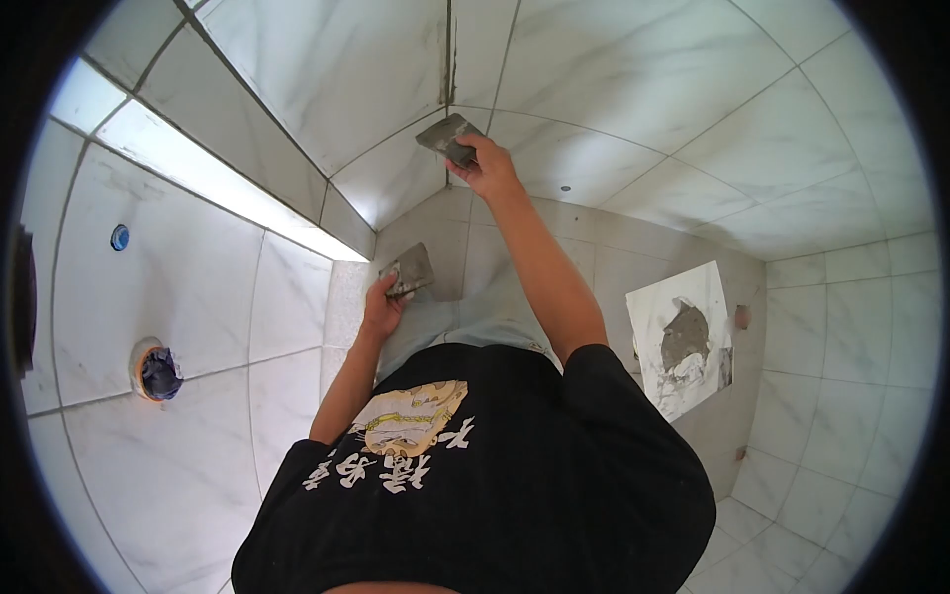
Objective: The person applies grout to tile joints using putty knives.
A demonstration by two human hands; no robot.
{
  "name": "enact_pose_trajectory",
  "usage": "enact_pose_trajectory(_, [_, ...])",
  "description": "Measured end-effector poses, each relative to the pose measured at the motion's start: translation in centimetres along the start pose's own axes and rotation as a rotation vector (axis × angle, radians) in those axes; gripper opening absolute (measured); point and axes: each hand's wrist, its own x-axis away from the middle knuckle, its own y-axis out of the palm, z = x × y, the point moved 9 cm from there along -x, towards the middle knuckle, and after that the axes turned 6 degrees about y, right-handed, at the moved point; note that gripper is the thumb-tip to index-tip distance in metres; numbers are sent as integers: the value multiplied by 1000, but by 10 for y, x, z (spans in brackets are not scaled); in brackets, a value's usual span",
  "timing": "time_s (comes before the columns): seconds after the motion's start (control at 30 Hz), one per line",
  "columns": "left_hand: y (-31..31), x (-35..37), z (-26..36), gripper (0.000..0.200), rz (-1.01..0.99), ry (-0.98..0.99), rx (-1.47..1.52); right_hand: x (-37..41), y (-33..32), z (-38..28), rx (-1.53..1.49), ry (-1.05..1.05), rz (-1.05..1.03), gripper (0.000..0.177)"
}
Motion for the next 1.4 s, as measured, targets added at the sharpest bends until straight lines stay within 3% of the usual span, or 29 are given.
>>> enact_pose_trajectory(0.77, [3, 5, 3, 21, 13, 31, 7, -34, 24, -9, 58, 89, 7, 28])
enact_pose_trajectory(1.4, [-1, 1, -2, 21, -8, 26, 17, 42, 105, -100, 74, -137, -124, 19])
